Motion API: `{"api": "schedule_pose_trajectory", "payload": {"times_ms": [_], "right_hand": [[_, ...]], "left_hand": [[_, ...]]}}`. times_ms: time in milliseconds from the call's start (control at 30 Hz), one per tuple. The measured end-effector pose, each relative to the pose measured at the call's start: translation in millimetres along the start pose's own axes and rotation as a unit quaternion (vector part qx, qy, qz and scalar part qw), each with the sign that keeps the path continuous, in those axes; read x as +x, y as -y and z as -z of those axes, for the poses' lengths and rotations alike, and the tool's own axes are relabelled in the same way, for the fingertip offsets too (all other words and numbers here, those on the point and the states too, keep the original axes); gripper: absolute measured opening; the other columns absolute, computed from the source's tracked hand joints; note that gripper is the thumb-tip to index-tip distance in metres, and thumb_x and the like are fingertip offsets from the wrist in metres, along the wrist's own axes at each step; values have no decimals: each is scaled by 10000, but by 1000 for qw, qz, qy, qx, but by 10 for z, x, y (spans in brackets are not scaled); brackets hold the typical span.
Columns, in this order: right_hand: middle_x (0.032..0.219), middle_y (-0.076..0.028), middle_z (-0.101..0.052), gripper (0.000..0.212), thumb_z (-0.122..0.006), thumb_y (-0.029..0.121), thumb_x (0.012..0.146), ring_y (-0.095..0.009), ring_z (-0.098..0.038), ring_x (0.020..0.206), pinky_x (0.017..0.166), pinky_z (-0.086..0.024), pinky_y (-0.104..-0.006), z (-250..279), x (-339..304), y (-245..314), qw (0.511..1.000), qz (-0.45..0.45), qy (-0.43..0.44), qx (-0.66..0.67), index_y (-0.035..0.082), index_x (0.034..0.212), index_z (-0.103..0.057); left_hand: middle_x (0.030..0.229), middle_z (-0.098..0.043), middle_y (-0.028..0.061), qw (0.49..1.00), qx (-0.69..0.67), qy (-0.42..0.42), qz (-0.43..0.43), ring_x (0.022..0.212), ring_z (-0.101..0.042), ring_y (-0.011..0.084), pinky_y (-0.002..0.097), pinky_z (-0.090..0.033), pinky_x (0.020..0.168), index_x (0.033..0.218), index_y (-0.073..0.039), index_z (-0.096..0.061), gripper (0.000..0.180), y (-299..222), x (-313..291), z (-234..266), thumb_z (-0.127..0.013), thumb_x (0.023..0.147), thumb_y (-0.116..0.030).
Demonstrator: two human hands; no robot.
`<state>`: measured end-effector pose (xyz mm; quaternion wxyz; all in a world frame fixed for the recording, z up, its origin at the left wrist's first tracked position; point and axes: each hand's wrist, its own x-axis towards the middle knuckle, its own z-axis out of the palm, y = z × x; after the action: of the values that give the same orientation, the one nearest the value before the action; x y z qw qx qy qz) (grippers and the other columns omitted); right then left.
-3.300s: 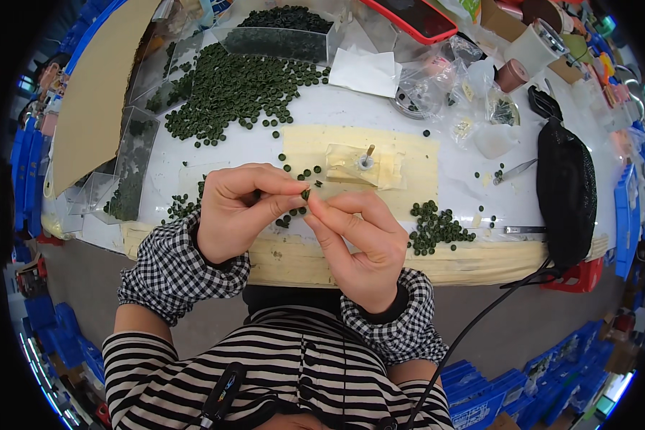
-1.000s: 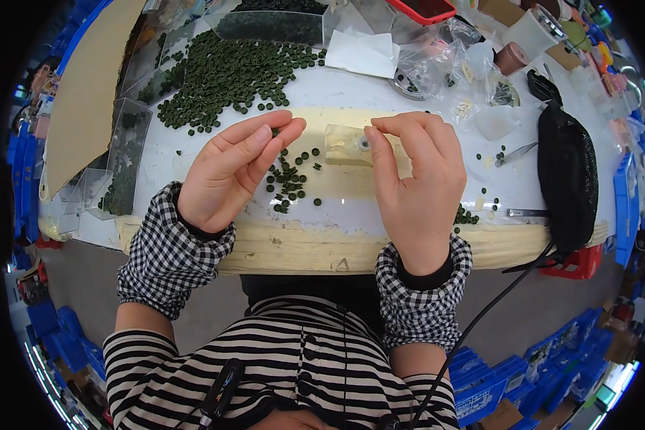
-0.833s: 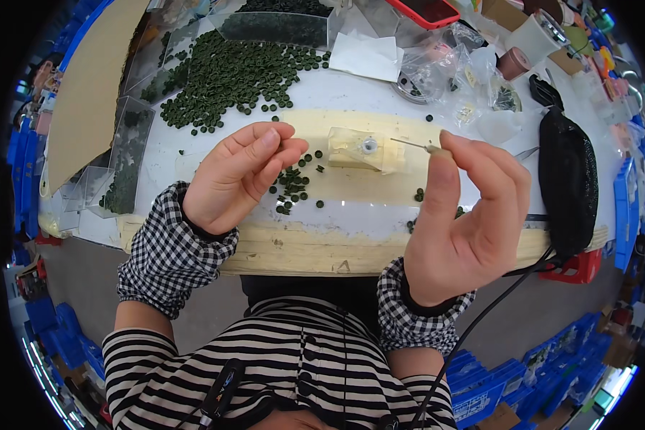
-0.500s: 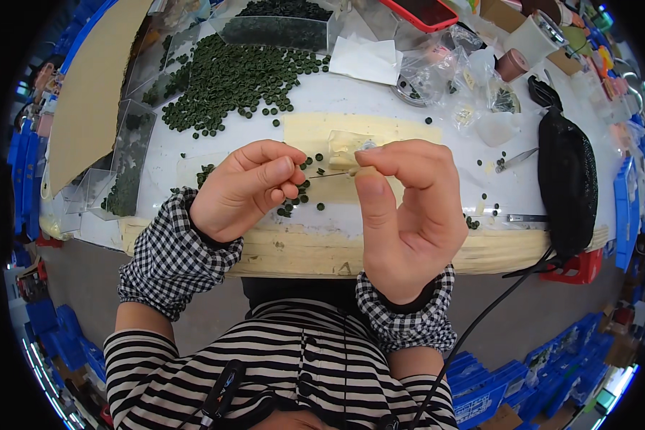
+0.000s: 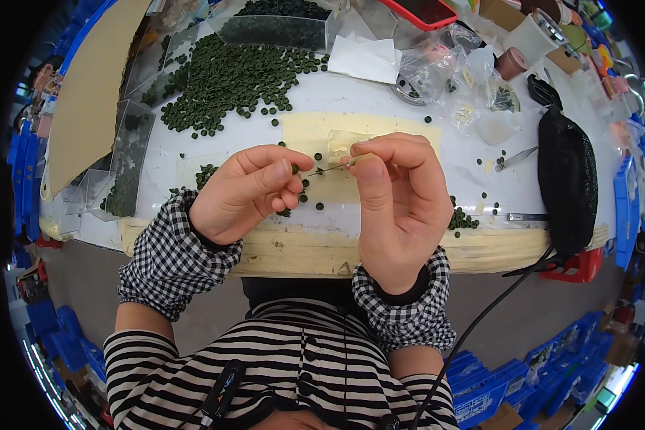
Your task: Manually inserting small green plastic components into a yellow base plate mounting fixture at an industrial workbench.
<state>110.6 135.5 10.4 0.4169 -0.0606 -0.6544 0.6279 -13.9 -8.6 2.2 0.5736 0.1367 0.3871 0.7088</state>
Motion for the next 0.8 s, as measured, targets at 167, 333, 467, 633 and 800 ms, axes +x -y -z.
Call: {"api": "schedule_pose_trajectory", "payload": {"times_ms": [167, 333, 467, 633, 800], "right_hand": [[967, -74, -563, 99, -570, 41, 923, -122, -589, 834, 766, -459, -236, -19, -6, -22, 1000, -11, 2, 5, -34, 986, -571], [974, -76, -565, 101, -582, 33, 914, -109, -572, 845, 765, -458, -226, -14, -10, -45, 999, -22, 12, -21, -31, 992, -574], [979, -77, -570, 93, -587, 21, 905, -110, -562, 873, 774, -460, -226, -17, -9, -67, 999, -22, 16, -35, -24, 985, -577], [981, -82, -576, 83, -593, 13, 894, -119, -563, 885, 782, -466, -233, -37, 0, -73, 999, -19, 23, -38, -19, 970, -582], [979, -86, -577, 80, -602, 11, 887, -125, -566, 885, 785, -469, -234, -37, 1, -78, 998, -19, 29, -54, -17, 961, -586]], "left_hand": [[939, -672, 72, 1000, -4, 3, -1, 843, -656, 111, 195, -539, 740, 1169, 22, -580, 285, -2, 4, -24, -500, 978, -174], [925, -672, 69, 1000, 0, 6, 2, 835, -656, 112, 195, -538, 732, 1171, 23, -581, 288, 13, 13, -11, -498, 979, -175], [925, -673, 71, 1000, 4, 4, 6, 826, -659, 113, 196, -537, 731, 1165, 25, -585, 287, 12, 9, -16, -500, 979, -176], [924, -672, 71, 1000, 8, 6, 4, 815, -659, 111, 194, -536, 726, 1162, 30, -586, 288, 15, 8, -20, -500, 979, -174], [917, -669, 68, 1000, 3, 13, 4, 810, -657, 107, 190, -535, 723, 1164, 31, -584, 288, 13, 10, -16, -501, 978, -173]]}}
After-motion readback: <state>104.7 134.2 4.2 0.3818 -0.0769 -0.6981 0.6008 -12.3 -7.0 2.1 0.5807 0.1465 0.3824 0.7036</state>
